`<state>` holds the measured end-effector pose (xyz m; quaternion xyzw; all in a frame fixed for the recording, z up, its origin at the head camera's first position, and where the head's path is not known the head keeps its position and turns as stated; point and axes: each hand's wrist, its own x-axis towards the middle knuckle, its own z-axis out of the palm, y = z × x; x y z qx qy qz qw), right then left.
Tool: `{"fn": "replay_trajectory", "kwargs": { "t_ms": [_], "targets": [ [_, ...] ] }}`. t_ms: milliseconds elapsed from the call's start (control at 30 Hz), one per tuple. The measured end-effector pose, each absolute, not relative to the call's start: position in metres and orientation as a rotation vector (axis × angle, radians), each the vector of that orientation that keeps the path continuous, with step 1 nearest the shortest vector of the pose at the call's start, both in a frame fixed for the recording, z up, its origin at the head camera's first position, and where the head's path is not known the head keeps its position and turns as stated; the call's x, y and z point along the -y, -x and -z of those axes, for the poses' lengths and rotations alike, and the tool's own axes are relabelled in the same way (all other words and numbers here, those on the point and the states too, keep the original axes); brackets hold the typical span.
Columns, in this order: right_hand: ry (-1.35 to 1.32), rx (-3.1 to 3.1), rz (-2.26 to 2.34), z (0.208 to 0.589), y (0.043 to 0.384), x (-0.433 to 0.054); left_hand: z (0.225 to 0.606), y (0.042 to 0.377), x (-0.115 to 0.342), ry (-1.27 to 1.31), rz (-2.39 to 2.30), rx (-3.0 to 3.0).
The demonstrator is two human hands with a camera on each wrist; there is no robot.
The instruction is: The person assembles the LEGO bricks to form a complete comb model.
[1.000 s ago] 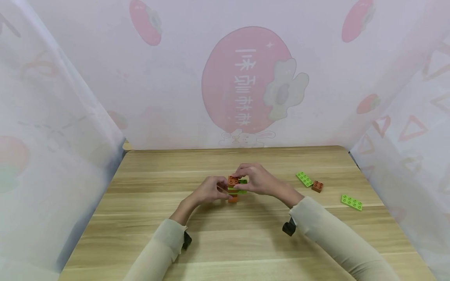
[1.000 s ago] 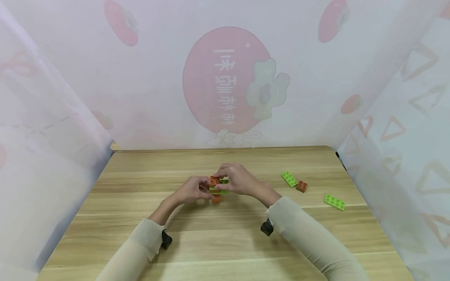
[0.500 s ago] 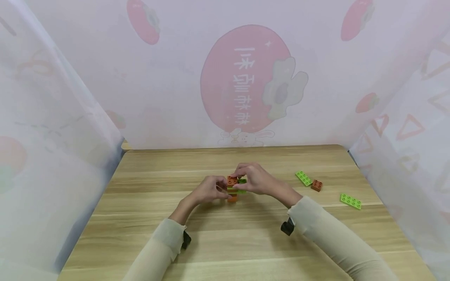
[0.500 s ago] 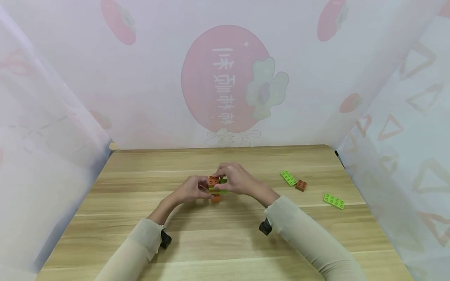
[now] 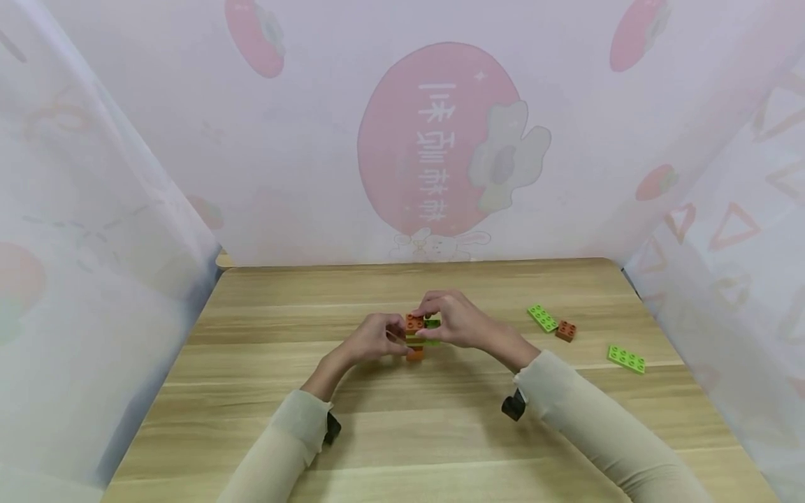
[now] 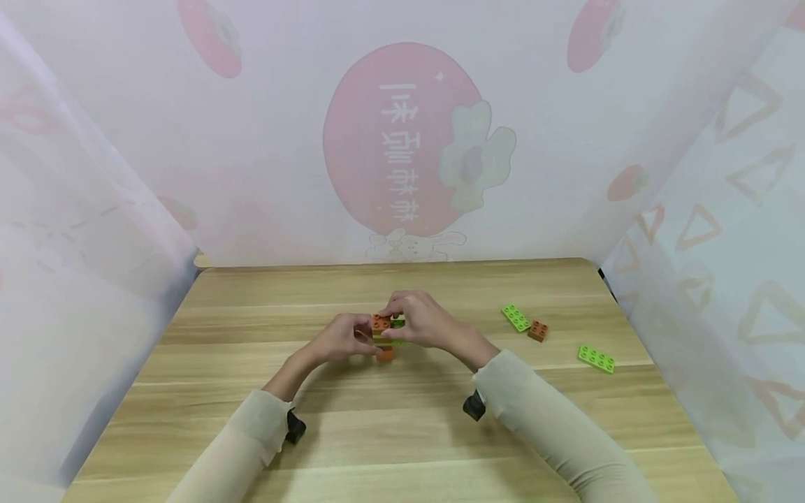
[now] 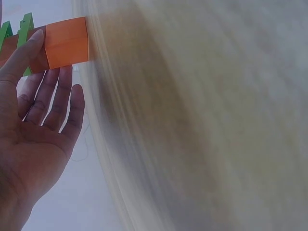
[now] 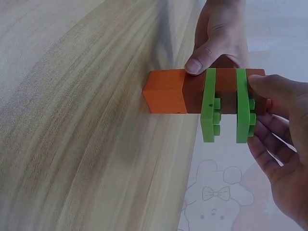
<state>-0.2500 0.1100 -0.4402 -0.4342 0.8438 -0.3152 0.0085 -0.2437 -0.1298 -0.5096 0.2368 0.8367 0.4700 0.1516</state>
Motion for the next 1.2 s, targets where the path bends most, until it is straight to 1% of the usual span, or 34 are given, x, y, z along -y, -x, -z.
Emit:
{"fn": "replay_trajectory", "kwargs": {
  "t_ms": [367,633,900,1200],
  "targets": [
    [1.376,-2.633,1.071,0.443,0.249,-0.112,0.509,0.245,0.13,-0.681,-1.346,-2.409],
    [1.39,-2.661,1.015,0.443,0.248,-0.111,0.508,0.243,0.13,-0.667,-1.348,-2.388],
    [1.457,-2.655,1.002,0.443,0.248,-0.113,0.508,0.242,0.131,-0.656,-1.346,-2.396],
    [1.554,-2.668,1.067,0.442,0.253,-0.126,0.508,0.242,0.13,-0.678,-1.351,-2.389]
  ]
}}
